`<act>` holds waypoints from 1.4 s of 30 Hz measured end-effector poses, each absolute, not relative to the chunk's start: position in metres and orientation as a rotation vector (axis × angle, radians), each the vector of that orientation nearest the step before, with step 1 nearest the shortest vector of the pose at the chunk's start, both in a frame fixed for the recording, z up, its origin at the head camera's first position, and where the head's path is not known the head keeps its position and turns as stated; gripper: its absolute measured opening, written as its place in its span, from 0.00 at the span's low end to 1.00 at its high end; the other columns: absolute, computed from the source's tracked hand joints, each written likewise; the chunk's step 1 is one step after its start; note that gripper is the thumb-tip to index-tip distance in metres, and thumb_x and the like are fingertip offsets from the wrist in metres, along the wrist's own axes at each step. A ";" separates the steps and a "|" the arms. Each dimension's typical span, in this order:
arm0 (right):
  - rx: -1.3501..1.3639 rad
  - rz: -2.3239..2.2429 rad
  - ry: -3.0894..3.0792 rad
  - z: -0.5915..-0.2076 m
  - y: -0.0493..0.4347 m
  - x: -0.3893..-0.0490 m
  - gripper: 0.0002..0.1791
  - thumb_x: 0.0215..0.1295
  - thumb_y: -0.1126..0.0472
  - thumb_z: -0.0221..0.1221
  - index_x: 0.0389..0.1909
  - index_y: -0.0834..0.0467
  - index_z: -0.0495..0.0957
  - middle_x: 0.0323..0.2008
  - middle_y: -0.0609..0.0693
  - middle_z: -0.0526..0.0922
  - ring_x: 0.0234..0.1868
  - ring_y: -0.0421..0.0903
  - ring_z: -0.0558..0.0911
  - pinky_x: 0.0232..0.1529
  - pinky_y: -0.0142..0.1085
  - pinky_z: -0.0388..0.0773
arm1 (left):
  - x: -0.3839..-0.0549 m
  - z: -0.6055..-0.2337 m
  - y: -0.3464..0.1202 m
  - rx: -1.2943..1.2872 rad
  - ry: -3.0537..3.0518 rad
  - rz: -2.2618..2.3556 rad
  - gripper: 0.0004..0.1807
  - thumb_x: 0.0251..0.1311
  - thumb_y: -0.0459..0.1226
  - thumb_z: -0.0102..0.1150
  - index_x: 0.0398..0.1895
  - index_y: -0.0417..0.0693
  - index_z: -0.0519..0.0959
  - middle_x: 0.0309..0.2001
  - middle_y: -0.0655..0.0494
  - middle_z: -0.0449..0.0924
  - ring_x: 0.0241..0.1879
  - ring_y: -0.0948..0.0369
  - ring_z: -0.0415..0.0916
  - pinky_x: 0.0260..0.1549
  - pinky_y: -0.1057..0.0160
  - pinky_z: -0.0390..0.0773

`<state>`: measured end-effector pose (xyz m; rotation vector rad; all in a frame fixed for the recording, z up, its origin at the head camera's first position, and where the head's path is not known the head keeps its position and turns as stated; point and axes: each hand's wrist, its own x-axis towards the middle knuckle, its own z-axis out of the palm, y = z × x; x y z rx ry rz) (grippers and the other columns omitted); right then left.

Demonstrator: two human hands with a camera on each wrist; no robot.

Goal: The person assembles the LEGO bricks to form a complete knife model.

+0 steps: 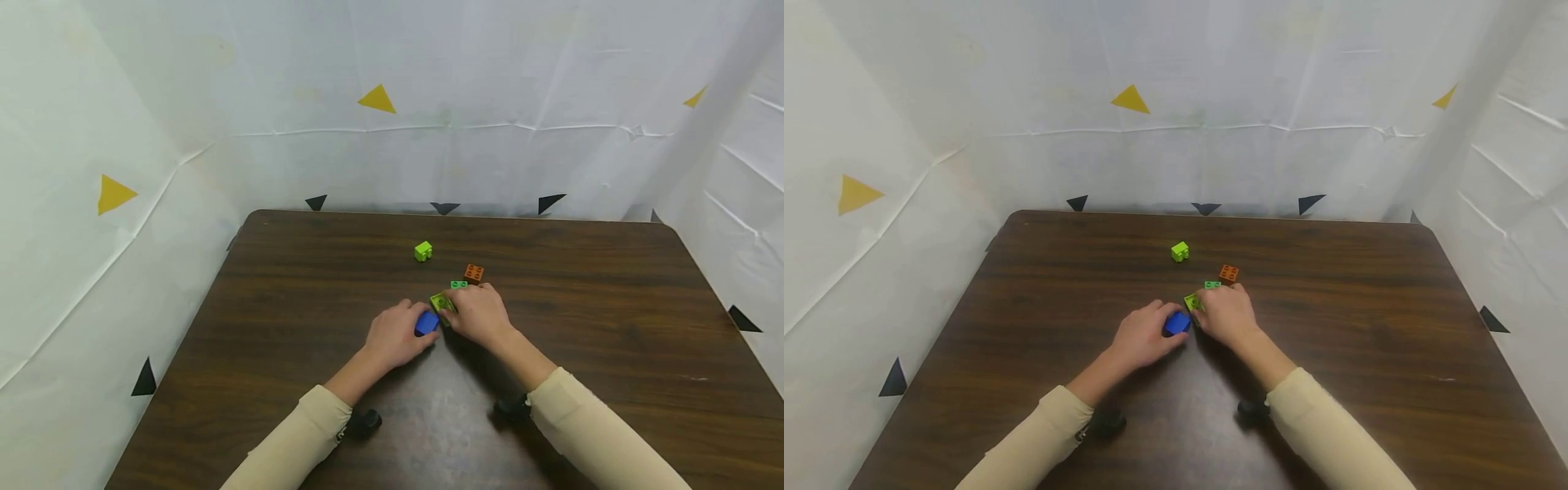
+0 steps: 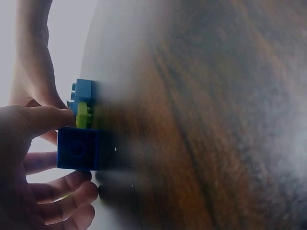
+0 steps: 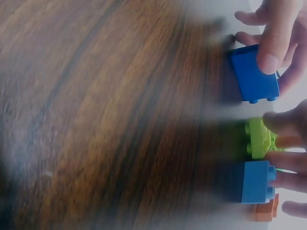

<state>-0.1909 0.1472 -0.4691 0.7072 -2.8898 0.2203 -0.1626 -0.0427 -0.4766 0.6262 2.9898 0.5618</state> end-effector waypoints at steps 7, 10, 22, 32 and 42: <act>0.574 0.453 -3.001 -0.464 0.146 -0.195 0.21 0.56 0.52 0.71 0.50 0.56 0.85 0.26 0.46 0.84 0.26 0.43 0.79 0.33 0.45 0.74 | -0.164 -0.480 -0.045 0.625 2.969 0.652 0.26 0.57 0.54 0.66 0.57 0.57 0.78 0.41 0.56 0.78 0.35 0.58 0.78 0.29 0.59 0.77; 0.592 0.497 -2.993 -0.465 0.146 -0.196 0.23 0.55 0.54 0.72 0.51 0.58 0.84 0.28 0.47 0.84 0.28 0.44 0.80 0.32 0.43 0.75 | -0.163 -0.479 -0.046 0.617 2.941 0.677 0.26 0.58 0.54 0.65 0.58 0.57 0.78 0.42 0.55 0.79 0.37 0.57 0.78 0.31 0.58 0.78; 0.775 0.551 -2.885 -0.468 0.147 -0.194 0.12 0.58 0.59 0.69 0.43 0.57 0.87 0.29 0.48 0.77 0.29 0.45 0.76 0.33 0.42 0.73 | -0.166 -0.477 -0.046 0.595 2.804 0.939 0.22 0.58 0.46 0.65 0.57 0.56 0.79 0.48 0.55 0.82 0.42 0.58 0.78 0.39 0.56 0.78; 0.574 0.854 -2.873 -0.458 0.149 -0.191 0.12 0.65 0.57 0.64 0.46 0.57 0.80 0.39 0.50 0.81 0.33 0.46 0.78 0.35 0.45 0.78 | -0.169 -0.482 -0.047 0.650 2.729 1.134 0.21 0.54 0.38 0.68 0.52 0.53 0.79 0.45 0.56 0.84 0.45 0.58 0.77 0.46 0.54 0.71; 0.671 1.325 -2.915 -0.446 0.157 -0.184 0.09 0.76 0.57 0.49 0.51 0.55 0.65 0.34 0.52 0.75 0.26 0.46 0.71 0.28 0.39 0.68 | -0.173 -0.490 -0.050 0.641 2.723 1.102 0.22 0.51 0.37 0.71 0.51 0.55 0.80 0.45 0.60 0.83 0.46 0.60 0.76 0.48 0.52 0.65</act>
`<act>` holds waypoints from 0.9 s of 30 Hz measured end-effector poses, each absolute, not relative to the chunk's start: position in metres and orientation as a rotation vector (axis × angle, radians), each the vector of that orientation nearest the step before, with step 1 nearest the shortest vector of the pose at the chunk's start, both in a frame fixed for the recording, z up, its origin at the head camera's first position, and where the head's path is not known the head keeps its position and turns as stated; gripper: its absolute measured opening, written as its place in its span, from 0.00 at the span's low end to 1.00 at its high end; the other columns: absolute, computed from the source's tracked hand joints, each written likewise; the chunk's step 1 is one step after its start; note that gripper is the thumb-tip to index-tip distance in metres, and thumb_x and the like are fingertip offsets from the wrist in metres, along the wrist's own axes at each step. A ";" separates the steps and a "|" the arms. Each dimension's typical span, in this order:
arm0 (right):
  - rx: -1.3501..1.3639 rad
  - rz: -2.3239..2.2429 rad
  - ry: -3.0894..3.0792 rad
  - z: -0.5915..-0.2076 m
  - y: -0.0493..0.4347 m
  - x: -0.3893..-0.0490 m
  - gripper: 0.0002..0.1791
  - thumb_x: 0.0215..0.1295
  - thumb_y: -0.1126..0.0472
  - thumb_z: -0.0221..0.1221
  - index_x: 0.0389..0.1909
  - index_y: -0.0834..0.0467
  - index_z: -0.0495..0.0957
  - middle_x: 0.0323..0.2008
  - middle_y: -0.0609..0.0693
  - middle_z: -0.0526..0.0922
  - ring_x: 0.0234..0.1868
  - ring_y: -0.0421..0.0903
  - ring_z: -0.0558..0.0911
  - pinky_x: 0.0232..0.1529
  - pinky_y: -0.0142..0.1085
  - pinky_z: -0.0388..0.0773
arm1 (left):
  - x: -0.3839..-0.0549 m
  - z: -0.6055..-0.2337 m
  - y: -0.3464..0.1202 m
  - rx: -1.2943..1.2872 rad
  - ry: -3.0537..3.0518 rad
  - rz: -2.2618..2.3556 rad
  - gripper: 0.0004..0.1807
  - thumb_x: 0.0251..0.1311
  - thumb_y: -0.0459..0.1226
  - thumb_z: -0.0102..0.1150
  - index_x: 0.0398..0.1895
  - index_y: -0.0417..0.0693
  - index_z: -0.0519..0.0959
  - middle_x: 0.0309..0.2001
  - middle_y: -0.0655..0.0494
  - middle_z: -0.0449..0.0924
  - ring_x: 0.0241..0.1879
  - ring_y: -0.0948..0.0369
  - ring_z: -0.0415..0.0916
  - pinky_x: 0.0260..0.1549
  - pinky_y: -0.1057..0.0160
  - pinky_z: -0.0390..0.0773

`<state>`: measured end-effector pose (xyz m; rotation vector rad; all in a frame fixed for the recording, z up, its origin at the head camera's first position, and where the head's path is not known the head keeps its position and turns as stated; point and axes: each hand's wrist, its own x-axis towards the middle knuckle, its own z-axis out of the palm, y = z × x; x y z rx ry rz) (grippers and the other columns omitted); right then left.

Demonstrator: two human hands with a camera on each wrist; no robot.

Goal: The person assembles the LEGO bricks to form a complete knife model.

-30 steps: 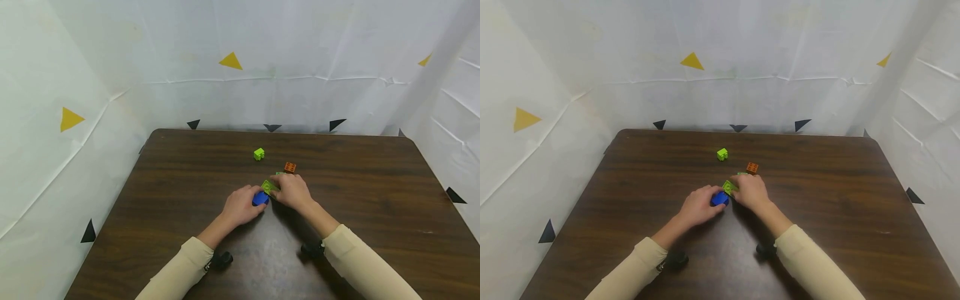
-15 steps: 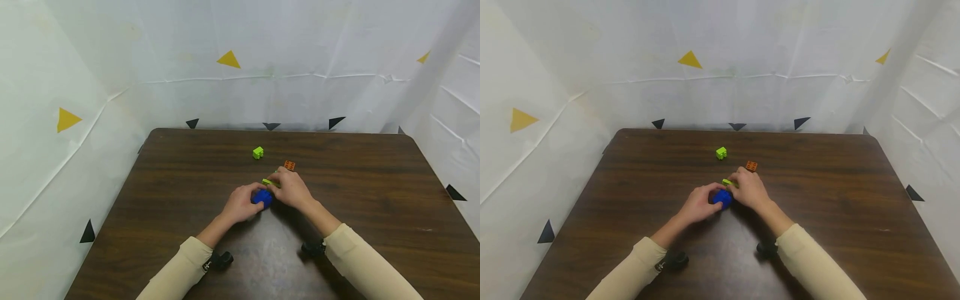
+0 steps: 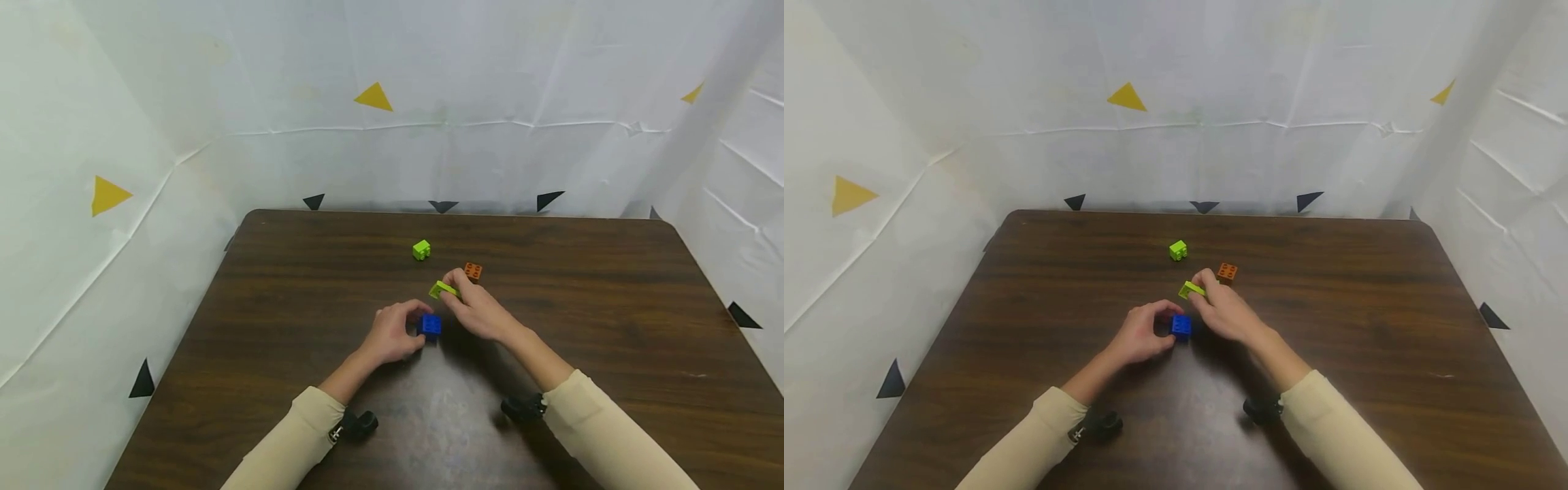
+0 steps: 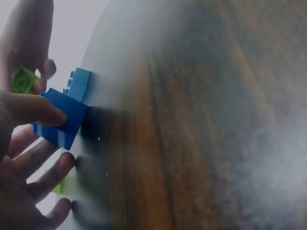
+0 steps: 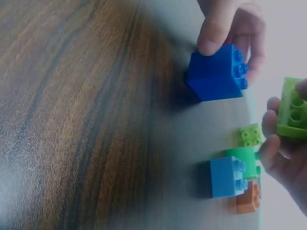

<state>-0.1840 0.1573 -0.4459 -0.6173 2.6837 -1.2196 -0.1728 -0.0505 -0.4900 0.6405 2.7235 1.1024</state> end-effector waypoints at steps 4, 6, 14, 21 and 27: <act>-0.549 -1.311 2.493 -0.442 0.159 -0.180 0.10 0.76 0.59 0.42 0.51 0.56 0.65 0.34 0.58 0.75 0.30 0.53 0.75 0.31 0.40 0.69 | -0.175 -0.493 -0.053 0.664 2.726 1.094 0.21 0.49 0.37 0.72 0.49 0.56 0.82 0.43 0.61 0.83 0.45 0.61 0.75 0.45 0.53 0.64; -0.505 -1.335 2.444 -0.441 0.160 -0.179 0.12 0.74 0.60 0.39 0.52 0.57 0.66 0.36 0.61 0.76 0.33 0.57 0.76 0.30 0.40 0.71 | -0.175 -0.493 -0.054 0.685 2.728 1.095 0.21 0.48 0.38 0.73 0.49 0.56 0.82 0.43 0.61 0.83 0.44 0.61 0.74 0.44 0.54 0.63; -0.571 -1.317 2.371 -0.442 0.164 -0.173 0.15 0.78 0.58 0.42 0.58 0.58 0.67 0.46 0.62 0.76 0.42 0.59 0.77 0.34 0.43 0.76 | -0.175 -0.494 -0.056 0.721 2.701 1.125 0.22 0.48 0.41 0.75 0.50 0.56 0.82 0.47 0.63 0.84 0.47 0.61 0.75 0.45 0.53 0.63; -0.899 -1.216 2.497 -0.448 0.166 -0.164 0.20 0.69 0.56 0.62 0.59 0.57 0.74 0.52 0.48 0.80 0.49 0.45 0.79 0.49 0.46 0.77 | -0.170 -0.498 -0.060 0.666 2.634 1.181 0.18 0.46 0.43 0.78 0.40 0.53 0.82 0.27 0.62 0.77 0.27 0.64 0.72 0.27 0.65 0.71; -1.019 -1.122 2.578 -0.453 0.165 -0.152 0.20 0.61 0.56 0.69 0.54 0.53 0.80 0.47 0.43 0.83 0.42 0.40 0.80 0.40 0.37 0.81 | -0.162 -0.501 -0.062 0.673 2.583 1.222 0.20 0.44 0.41 0.79 0.42 0.53 0.84 0.24 0.63 0.76 0.23 0.66 0.72 0.23 0.67 0.72</act>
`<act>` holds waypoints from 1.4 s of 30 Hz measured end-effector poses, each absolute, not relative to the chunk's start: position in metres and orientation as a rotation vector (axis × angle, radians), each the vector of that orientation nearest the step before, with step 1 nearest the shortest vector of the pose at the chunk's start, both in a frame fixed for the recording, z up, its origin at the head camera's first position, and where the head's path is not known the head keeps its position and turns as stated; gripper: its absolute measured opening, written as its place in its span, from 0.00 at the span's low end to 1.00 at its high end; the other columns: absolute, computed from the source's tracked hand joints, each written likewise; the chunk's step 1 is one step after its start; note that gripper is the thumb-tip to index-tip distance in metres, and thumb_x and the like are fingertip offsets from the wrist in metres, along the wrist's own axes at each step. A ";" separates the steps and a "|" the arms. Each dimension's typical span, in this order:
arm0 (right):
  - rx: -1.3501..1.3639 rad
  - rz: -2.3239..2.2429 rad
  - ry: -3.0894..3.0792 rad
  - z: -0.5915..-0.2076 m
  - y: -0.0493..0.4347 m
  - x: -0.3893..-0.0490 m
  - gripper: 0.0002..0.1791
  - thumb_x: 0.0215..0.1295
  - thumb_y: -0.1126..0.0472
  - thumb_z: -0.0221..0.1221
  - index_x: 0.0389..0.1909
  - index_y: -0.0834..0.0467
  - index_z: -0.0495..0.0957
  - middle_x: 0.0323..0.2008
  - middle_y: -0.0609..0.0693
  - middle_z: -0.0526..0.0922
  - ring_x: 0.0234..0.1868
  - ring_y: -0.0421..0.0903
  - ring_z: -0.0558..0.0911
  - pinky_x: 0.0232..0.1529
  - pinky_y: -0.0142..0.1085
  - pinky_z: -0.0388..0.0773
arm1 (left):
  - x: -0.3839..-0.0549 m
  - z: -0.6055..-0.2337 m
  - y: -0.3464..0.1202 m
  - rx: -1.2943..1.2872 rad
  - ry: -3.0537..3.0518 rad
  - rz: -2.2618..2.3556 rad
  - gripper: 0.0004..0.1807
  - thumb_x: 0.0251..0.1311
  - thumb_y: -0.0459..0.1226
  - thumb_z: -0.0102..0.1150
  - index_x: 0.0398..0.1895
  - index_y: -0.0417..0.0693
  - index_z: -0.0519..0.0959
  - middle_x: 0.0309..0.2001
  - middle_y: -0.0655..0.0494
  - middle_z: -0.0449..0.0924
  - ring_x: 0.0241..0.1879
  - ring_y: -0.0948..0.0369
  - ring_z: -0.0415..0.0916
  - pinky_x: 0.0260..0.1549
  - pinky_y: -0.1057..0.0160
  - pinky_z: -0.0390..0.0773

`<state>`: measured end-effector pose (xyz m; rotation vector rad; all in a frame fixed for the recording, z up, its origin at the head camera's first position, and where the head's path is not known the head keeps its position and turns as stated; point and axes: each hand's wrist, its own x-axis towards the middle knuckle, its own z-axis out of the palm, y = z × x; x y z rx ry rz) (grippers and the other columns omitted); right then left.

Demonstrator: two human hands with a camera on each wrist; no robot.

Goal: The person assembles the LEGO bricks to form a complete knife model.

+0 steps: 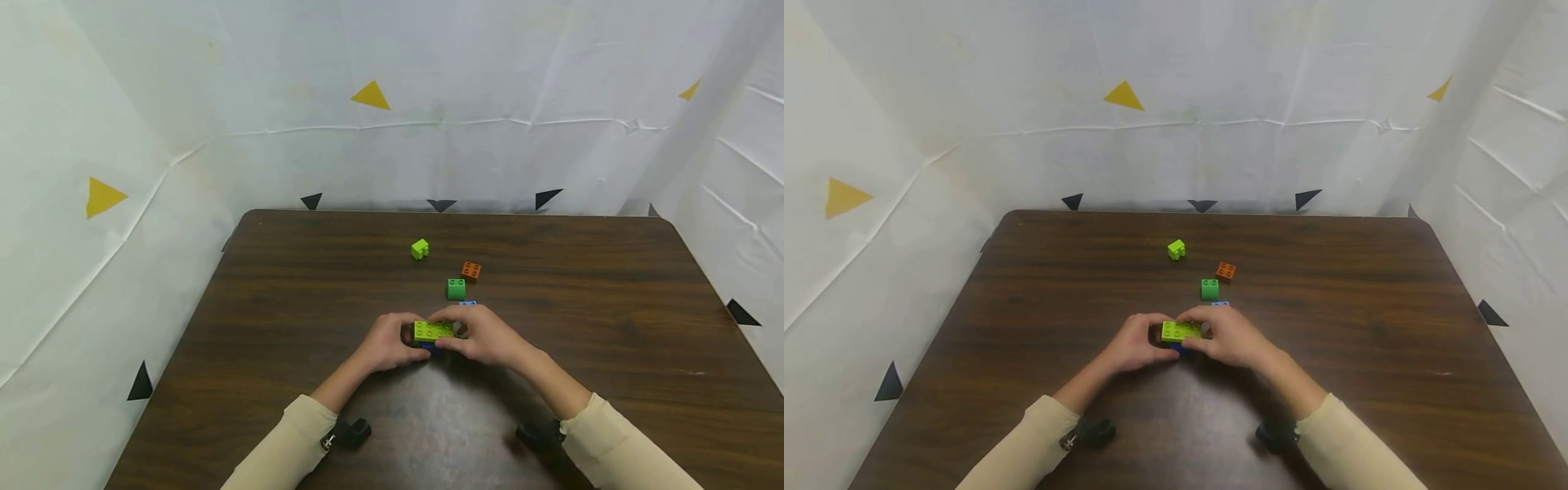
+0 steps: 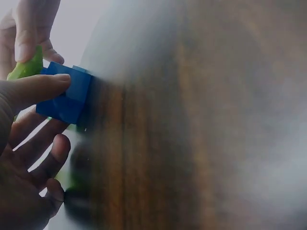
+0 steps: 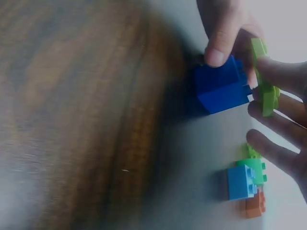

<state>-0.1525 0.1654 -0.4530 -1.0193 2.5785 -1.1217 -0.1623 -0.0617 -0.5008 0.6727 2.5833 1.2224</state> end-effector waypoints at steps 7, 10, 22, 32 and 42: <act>-1.160 -0.954 2.751 -0.455 0.164 -0.139 0.20 0.58 0.55 0.70 0.52 0.53 0.82 0.47 0.41 0.83 0.42 0.37 0.80 0.43 0.40 0.80 | -0.154 -0.498 -0.062 0.700 2.572 1.233 0.23 0.45 0.40 0.79 0.47 0.53 0.84 0.27 0.65 0.77 0.24 0.67 0.71 0.24 0.68 0.72; -1.181 -0.908 2.794 -0.457 0.163 -0.134 0.20 0.59 0.53 0.70 0.52 0.52 0.82 0.47 0.41 0.83 0.45 0.37 0.80 0.44 0.41 0.80 | -0.149 -0.498 -0.063 0.720 2.570 1.242 0.23 0.45 0.40 0.79 0.47 0.54 0.84 0.27 0.66 0.77 0.24 0.67 0.71 0.24 0.67 0.72; -1.216 -1.013 2.780 -0.465 0.158 -0.123 0.19 0.59 0.57 0.70 0.52 0.53 0.82 0.47 0.40 0.80 0.43 0.36 0.78 0.41 0.38 0.79 | -0.138 -0.499 -0.066 0.755 2.553 1.286 0.22 0.46 0.39 0.78 0.47 0.52 0.84 0.31 0.67 0.79 0.25 0.68 0.72 0.24 0.69 0.73; -1.247 -1.023 2.824 -0.466 0.157 -0.113 0.18 0.58 0.56 0.71 0.50 0.52 0.82 0.44 0.40 0.81 0.39 0.36 0.79 0.37 0.37 0.79 | -0.131 -0.498 -0.068 0.813 2.567 1.273 0.21 0.46 0.40 0.78 0.47 0.53 0.84 0.36 0.67 0.82 0.28 0.67 0.73 0.27 0.69 0.73; -1.284 -1.021 2.897 -0.468 0.156 -0.108 0.17 0.56 0.57 0.72 0.47 0.52 0.84 0.42 0.40 0.82 0.34 0.36 0.80 0.32 0.34 0.78 | -0.128 -0.497 -0.067 0.810 2.570 1.258 0.21 0.47 0.40 0.78 0.47 0.54 0.85 0.35 0.68 0.81 0.29 0.66 0.74 0.28 0.69 0.73</act>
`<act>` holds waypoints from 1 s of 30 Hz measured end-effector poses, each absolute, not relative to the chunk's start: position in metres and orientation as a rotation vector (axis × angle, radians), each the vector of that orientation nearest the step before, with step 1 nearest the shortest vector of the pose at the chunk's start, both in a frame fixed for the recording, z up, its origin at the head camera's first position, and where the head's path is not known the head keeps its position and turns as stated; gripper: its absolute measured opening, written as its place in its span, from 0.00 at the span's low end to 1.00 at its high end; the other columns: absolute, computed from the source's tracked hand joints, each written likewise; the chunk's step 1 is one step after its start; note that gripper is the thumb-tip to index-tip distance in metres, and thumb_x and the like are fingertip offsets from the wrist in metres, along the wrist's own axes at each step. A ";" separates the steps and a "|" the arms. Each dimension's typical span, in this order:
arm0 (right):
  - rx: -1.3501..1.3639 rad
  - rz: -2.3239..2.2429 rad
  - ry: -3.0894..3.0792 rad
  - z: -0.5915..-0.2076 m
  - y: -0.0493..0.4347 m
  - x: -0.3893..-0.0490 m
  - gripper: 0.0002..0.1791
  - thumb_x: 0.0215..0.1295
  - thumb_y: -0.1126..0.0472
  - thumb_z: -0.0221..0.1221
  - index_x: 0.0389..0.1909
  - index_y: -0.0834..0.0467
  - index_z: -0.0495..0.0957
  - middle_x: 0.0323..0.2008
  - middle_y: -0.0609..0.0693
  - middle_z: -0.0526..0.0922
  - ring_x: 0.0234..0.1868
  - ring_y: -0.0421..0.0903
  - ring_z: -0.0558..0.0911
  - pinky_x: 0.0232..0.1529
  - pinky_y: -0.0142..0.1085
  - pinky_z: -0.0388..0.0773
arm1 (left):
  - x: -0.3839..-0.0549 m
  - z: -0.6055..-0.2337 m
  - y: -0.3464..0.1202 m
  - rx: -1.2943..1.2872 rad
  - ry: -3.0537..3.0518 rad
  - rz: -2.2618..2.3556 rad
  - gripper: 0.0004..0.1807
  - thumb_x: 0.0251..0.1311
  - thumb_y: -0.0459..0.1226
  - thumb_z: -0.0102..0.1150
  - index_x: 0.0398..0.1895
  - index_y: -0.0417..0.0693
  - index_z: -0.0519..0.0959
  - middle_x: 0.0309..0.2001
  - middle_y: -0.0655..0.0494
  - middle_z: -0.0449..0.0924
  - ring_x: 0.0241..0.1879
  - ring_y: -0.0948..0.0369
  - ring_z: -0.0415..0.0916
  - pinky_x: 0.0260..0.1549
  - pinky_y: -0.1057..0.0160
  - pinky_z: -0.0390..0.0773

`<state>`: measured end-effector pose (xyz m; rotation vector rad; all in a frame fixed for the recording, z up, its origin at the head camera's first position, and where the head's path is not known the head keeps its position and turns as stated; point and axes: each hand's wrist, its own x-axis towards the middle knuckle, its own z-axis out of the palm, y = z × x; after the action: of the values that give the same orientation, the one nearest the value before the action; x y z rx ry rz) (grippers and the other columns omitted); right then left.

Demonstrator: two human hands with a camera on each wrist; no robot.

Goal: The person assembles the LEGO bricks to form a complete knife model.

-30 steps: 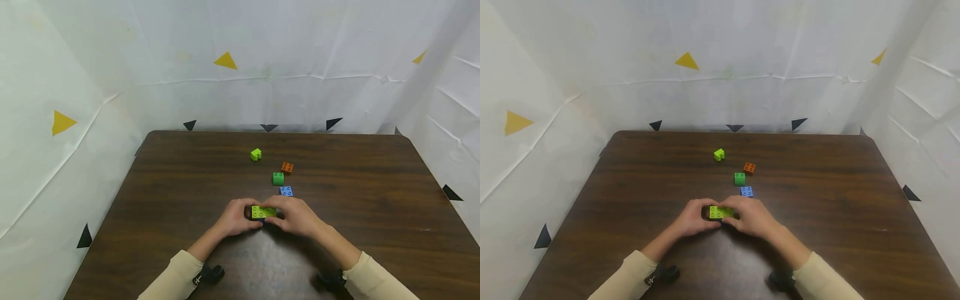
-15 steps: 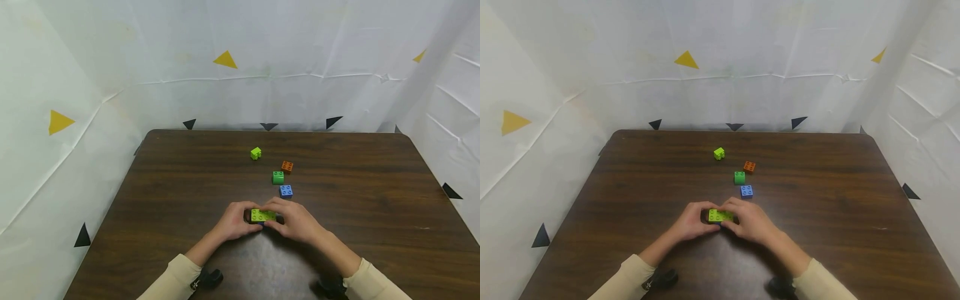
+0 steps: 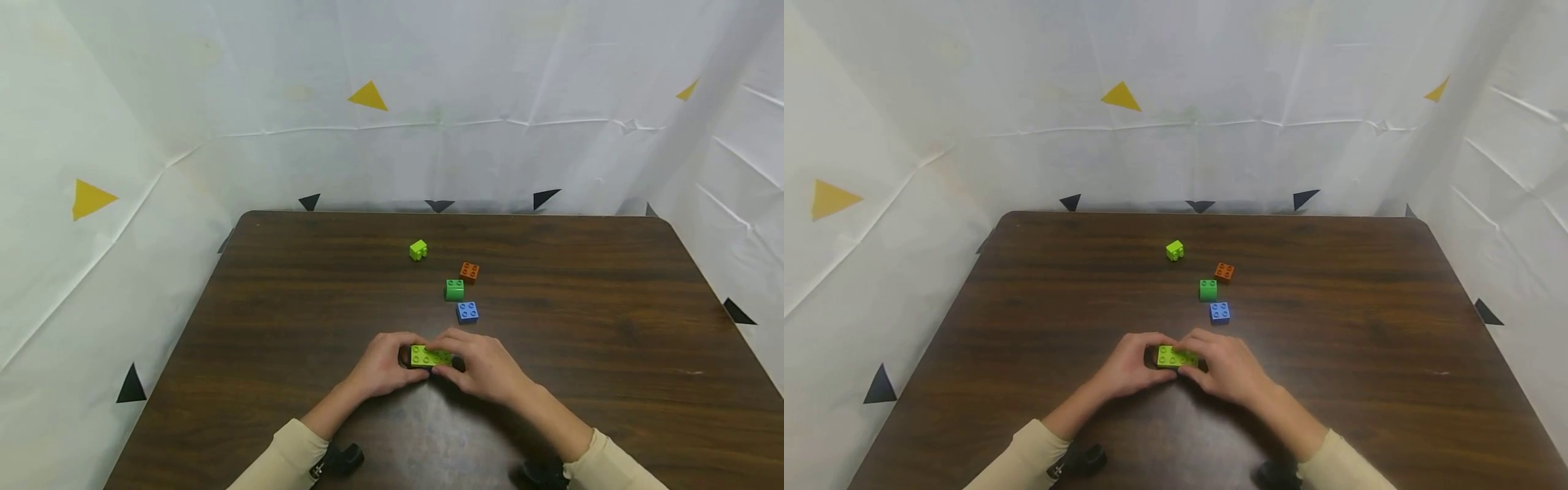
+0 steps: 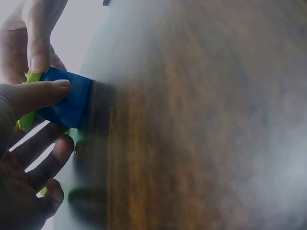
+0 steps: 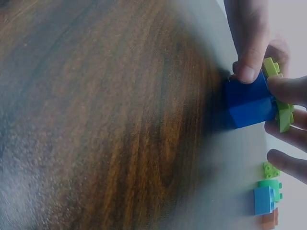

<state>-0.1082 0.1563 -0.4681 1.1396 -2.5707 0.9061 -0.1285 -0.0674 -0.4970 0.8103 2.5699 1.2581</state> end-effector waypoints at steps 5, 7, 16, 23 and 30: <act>1.108 0.879 -2.598 -0.468 0.156 -0.107 0.17 0.55 0.55 0.72 0.46 0.50 0.85 0.40 0.38 0.82 0.31 0.35 0.78 0.29 0.32 0.76 | -0.128 -0.497 -0.067 0.808 2.595 1.245 0.21 0.46 0.41 0.78 0.46 0.56 0.85 0.40 0.69 0.83 0.34 0.68 0.75 0.34 0.68 0.74; 1.095 0.864 -2.620 -0.468 0.155 -0.107 0.17 0.56 0.54 0.72 0.47 0.49 0.85 0.40 0.38 0.82 0.30 0.34 0.76 0.27 0.31 0.75 | -0.127 -0.497 -0.067 0.807 2.599 1.246 0.21 0.46 0.41 0.79 0.46 0.56 0.85 0.40 0.69 0.83 0.35 0.69 0.75 0.35 0.68 0.74; 1.075 0.868 -2.639 -0.467 0.154 -0.104 0.17 0.55 0.54 0.73 0.46 0.50 0.86 0.38 0.38 0.81 0.29 0.35 0.77 0.26 0.30 0.73 | -0.125 -0.499 -0.067 0.796 2.611 1.253 0.21 0.46 0.41 0.79 0.46 0.56 0.86 0.40 0.68 0.84 0.36 0.71 0.76 0.37 0.68 0.75; 1.065 0.859 -2.649 -0.466 0.154 -0.103 0.16 0.55 0.54 0.73 0.46 0.49 0.86 0.38 0.37 0.81 0.29 0.36 0.77 0.27 0.31 0.74 | -0.125 -0.499 -0.067 0.792 2.609 1.239 0.20 0.47 0.41 0.78 0.46 0.56 0.86 0.40 0.67 0.84 0.34 0.71 0.76 0.34 0.69 0.75; 1.051 0.861 -2.675 -0.463 0.153 -0.104 0.17 0.54 0.55 0.73 0.46 0.49 0.86 0.37 0.37 0.80 0.28 0.35 0.74 0.26 0.30 0.73 | -0.127 -0.497 -0.066 0.799 2.612 1.228 0.20 0.46 0.42 0.79 0.46 0.56 0.86 0.39 0.68 0.84 0.34 0.70 0.76 0.34 0.69 0.75</act>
<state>-0.1042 0.1535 -0.4630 1.0505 -2.6748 0.8613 -0.1269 -0.0655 -0.4972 0.7995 2.6123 1.2281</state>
